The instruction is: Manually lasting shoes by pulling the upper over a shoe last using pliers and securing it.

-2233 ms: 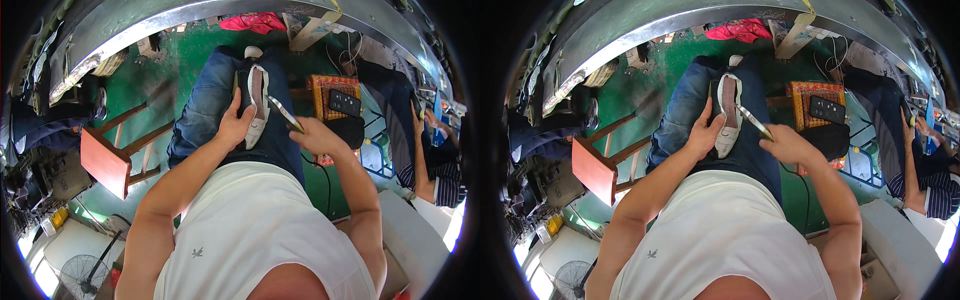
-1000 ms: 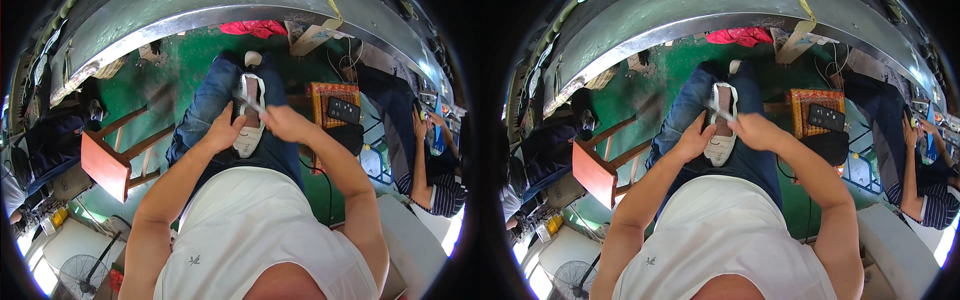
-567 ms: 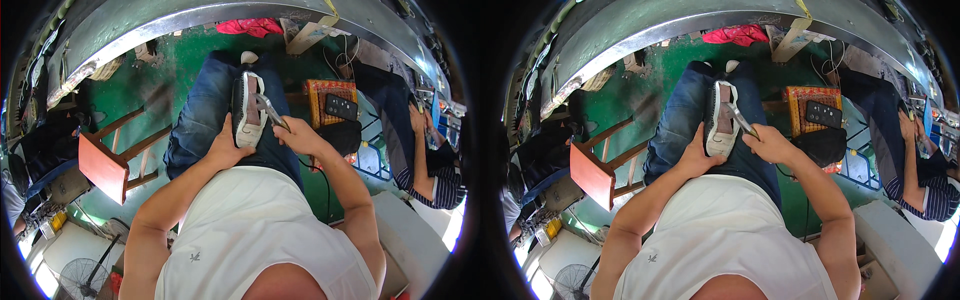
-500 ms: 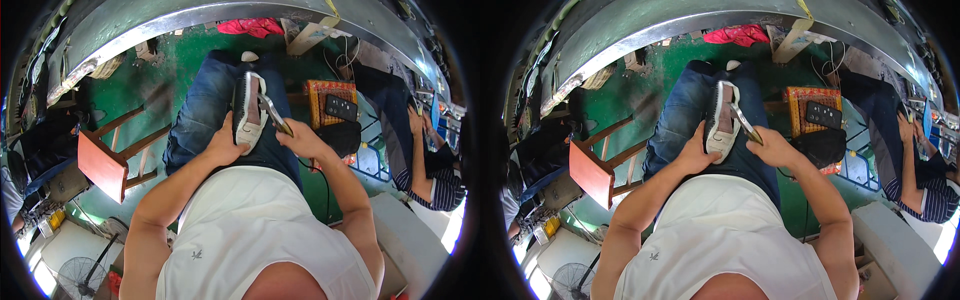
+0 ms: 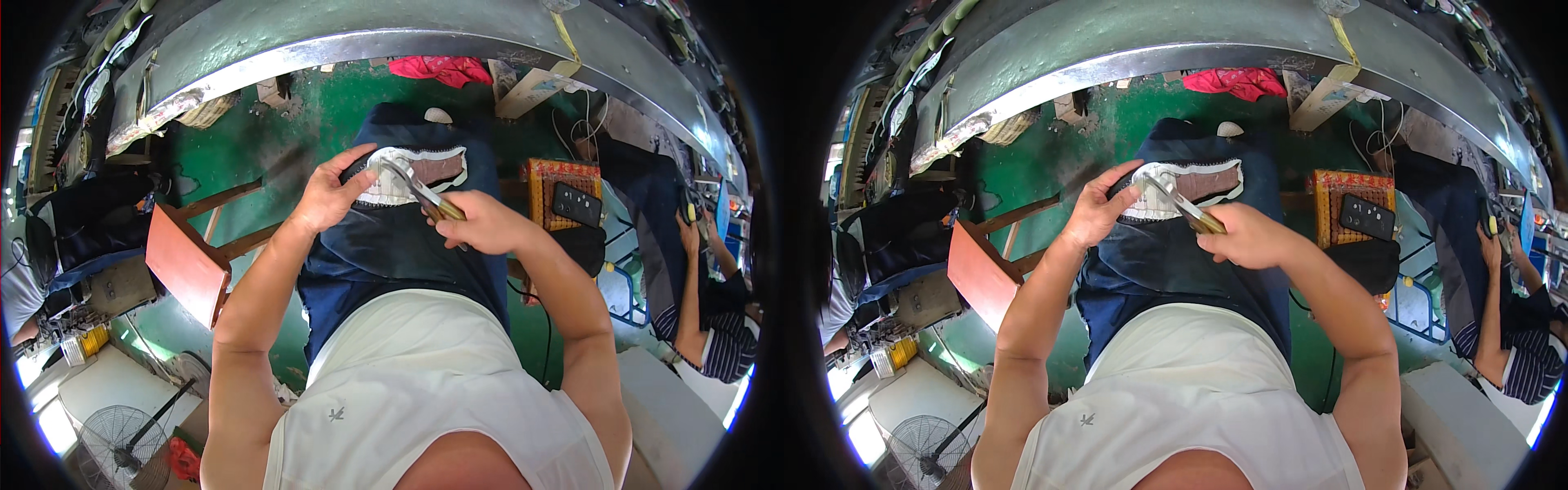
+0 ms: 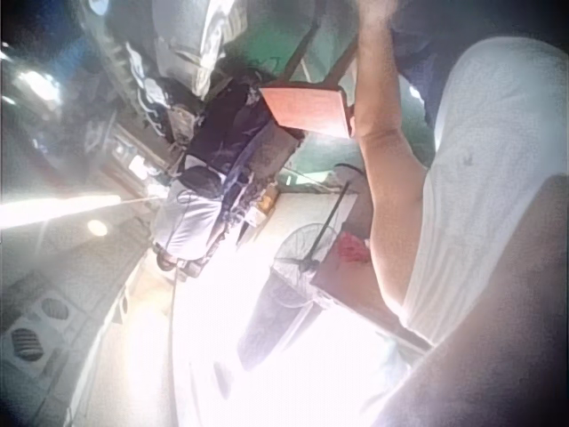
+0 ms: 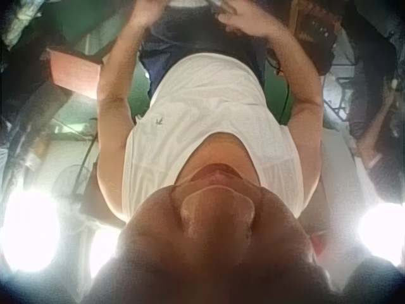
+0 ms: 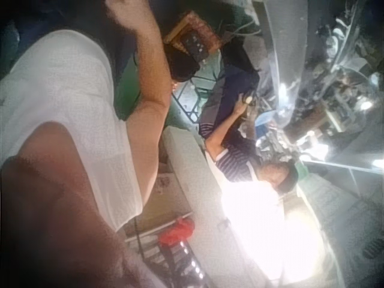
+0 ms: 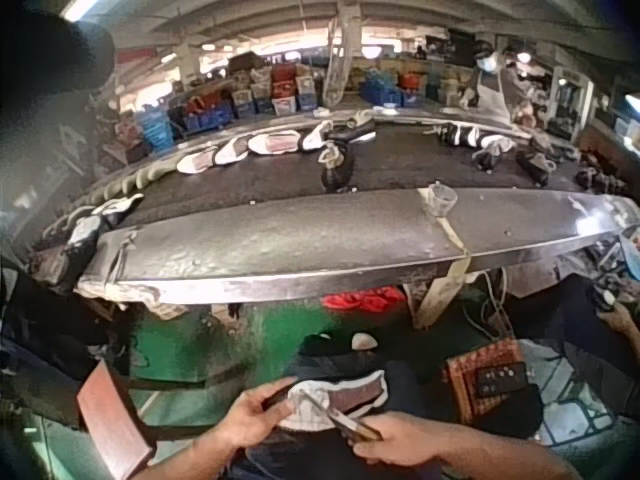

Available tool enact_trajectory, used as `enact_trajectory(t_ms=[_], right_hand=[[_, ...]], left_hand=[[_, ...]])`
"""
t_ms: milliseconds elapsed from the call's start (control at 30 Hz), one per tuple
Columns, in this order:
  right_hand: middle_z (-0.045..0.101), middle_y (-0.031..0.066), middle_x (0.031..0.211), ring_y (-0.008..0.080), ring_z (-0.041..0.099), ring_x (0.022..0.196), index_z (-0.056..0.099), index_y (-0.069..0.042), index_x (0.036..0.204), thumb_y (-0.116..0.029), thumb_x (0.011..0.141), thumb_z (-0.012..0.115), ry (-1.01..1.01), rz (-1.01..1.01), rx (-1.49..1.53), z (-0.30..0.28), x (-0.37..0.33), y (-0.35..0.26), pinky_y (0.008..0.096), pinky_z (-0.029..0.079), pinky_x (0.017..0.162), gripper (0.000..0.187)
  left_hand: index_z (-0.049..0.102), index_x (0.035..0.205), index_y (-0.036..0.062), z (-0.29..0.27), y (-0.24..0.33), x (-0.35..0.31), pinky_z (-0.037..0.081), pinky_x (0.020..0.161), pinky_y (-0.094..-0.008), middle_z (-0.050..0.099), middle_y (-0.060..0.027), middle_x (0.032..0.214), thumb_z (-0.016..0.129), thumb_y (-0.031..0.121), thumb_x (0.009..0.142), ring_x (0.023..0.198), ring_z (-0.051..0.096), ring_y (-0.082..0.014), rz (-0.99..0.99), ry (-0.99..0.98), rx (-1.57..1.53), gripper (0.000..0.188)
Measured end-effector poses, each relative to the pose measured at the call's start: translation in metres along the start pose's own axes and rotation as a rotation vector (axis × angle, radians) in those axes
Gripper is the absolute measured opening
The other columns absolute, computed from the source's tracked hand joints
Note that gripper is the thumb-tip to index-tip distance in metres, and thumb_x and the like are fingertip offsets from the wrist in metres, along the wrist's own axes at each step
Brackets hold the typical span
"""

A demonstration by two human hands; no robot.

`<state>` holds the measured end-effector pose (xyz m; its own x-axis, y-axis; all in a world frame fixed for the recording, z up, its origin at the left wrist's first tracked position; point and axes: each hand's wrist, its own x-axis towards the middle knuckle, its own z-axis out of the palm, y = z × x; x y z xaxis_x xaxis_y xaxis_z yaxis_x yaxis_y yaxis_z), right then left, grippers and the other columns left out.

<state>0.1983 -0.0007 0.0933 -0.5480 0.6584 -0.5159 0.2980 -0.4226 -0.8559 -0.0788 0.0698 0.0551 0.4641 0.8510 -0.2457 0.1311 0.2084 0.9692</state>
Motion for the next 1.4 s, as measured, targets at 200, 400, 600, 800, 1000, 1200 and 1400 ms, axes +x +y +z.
enact_trajectory(t_ms=[200,400,600,800,1000,1200,1400], right_hand=[[0.066,0.0061,0.099,0.0138,0.064,0.079,0.061,-0.003,0.121,-0.024,0.098,0.063,-0.059,0.149,0.372,-0.026,0.014,-0.03,0.0292,0.053,0.065,0.031],[0.067,0.0119,0.08,0.0238,0.067,0.071,0.058,0.0,0.102,-0.018,0.097,0.061,0.243,-0.129,-0.345,0.0,0.037,0.019,0.0395,0.05,0.063,0.019],[0.066,0.025,0.092,0.0464,0.064,0.083,0.056,0.001,0.104,-0.015,0.096,0.061,0.437,-0.102,-0.838,0.016,0.014,0.01,0.0504,0.05,0.071,0.018],[0.066,0.0149,0.086,0.0261,0.066,0.071,0.056,0.0,0.102,-0.015,0.097,0.061,0.202,-0.079,-0.042,0.016,0.018,0.014,0.0377,0.052,0.067,0.017],[0.066,0.0194,0.09,0.0349,0.07,0.08,0.052,0.001,0.105,-0.012,0.095,0.059,0.518,-0.295,-0.588,0.049,0.02,0.056,0.0448,0.055,0.067,0.017],[0.064,0.0225,0.088,0.037,0.07,0.085,0.048,0.002,0.107,-0.005,0.091,0.057,0.435,-0.066,-1.001,0.068,0.012,0.058,0.047,0.057,0.069,0.019],[0.064,0.0232,0.096,0.0419,0.067,0.089,0.052,0.003,0.106,-0.009,0.095,0.056,0.257,-0.12,-0.413,0.045,0.006,0.058,0.048,0.053,0.078,0.017]], left_hand=[[0.062,0.132,-0.0016,0.001,-0.007,0.019,0.051,0.092,-0.0275,0.07,-0.0064,0.112,0.063,0.028,0.102,0.101,0.063,-0.0119,0.009,0.033,-0.278,0.042],[0.066,0.124,-0.0043,0.001,0.001,0.038,0.052,0.087,-0.028,0.072,-0.0108,0.107,0.067,0.044,0.097,0.096,0.066,-0.0133,-0.244,0.194,-0.24,0.055],[0.068,0.122,-0.0064,0.005,0.004,0.031,0.052,0.087,-0.0279,0.071,-0.014,0.11,0.075,0.031,0.093,0.097,0.066,-0.0152,-0.257,0.145,-0.205,0.048],[0.064,0.125,-0.0084,0.002,-0.005,0.027,0.052,0.088,-0.0289,0.07,-0.0126,0.11,0.073,0.019,0.094,0.097,0.066,-0.0148,-0.211,0.106,-0.185,0.043],[0.065,0.124,-0.0068,0.003,-0.017,0.019,0.052,0.087,-0.0283,0.071,-0.0132,0.11,0.077,0.021,0.09,0.097,0.065,-0.0142,-0.224,0.098,-0.18,0.046],[0.062,0.131,-0.0074,0.015,-0.024,0.011,0.048,0.097,-0.0303,0.069,-0.017,0.118,0.078,0.033,0.09,0.11,0.063,-0.0169,-0.258,0.14,0.109,0.06],[0.067,0.121,-0.0086,0.006,-0.028,0.006,0.052,0.09,-0.0327,0.073,-0.0161,0.107,0.078,0.041,0.088,0.098,0.067,-0.0182,-0.238,0.085,0.364,0.061]])
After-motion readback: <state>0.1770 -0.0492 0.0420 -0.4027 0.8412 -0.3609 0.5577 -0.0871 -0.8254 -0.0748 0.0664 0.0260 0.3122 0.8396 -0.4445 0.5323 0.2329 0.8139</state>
